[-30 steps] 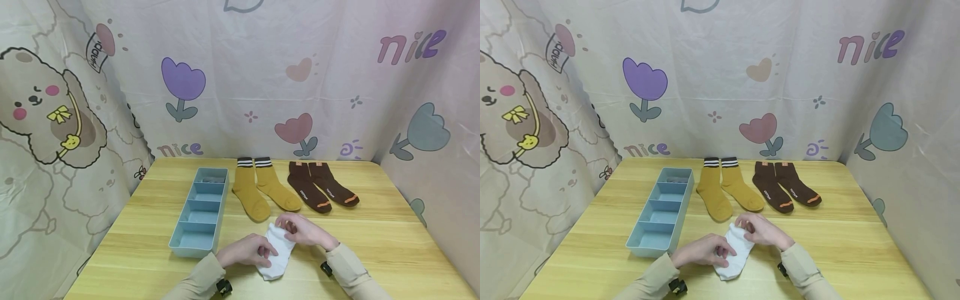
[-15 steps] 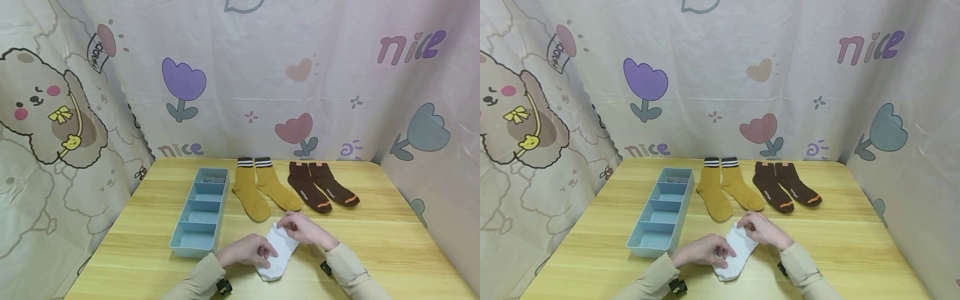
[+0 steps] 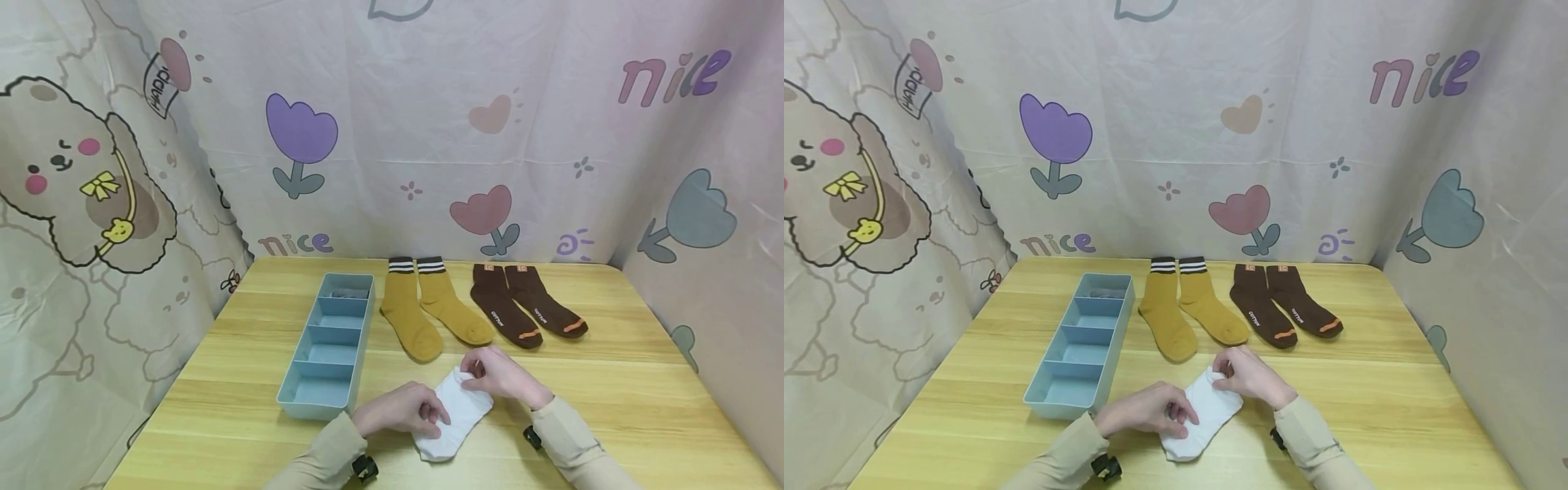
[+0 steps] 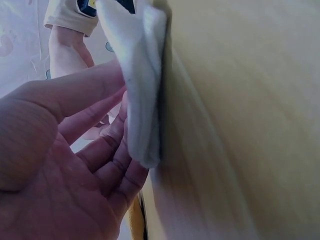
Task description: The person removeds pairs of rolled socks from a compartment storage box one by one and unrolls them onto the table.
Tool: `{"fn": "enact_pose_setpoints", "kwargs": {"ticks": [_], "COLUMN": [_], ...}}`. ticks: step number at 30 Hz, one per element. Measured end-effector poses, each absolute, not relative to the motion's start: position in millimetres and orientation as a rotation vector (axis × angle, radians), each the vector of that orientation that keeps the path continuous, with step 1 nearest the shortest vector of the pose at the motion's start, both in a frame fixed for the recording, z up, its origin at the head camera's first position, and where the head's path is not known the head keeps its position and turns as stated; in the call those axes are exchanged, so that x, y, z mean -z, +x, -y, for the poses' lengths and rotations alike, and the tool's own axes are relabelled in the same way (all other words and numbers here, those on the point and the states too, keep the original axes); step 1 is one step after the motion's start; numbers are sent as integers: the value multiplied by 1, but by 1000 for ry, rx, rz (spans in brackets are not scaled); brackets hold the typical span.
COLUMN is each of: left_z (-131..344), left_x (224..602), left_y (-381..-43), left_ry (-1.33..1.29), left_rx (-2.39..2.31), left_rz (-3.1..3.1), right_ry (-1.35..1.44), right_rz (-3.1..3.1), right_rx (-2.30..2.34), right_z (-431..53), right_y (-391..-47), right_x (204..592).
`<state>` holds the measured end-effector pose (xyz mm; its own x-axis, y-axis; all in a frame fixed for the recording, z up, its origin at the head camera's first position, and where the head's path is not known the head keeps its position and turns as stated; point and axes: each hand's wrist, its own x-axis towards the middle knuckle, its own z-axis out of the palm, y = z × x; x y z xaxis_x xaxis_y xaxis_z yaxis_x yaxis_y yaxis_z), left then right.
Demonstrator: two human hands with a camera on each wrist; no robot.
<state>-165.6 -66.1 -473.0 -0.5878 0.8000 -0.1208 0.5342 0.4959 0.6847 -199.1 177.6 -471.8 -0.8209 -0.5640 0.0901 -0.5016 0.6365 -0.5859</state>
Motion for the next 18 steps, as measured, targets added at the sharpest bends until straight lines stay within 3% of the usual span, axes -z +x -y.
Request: {"fn": "enact_pose_setpoints", "kwargs": {"ticks": [18], "left_z": [66], "left_x": [470], "left_y": [-164], "left_ry": [1080], "left_rx": [-850], "left_rz": [-2324], "right_ry": [-1019], "right_rz": [-2881], "right_rx": [884], "right_z": [-180], "right_y": [-198], "right_x": [470]}}
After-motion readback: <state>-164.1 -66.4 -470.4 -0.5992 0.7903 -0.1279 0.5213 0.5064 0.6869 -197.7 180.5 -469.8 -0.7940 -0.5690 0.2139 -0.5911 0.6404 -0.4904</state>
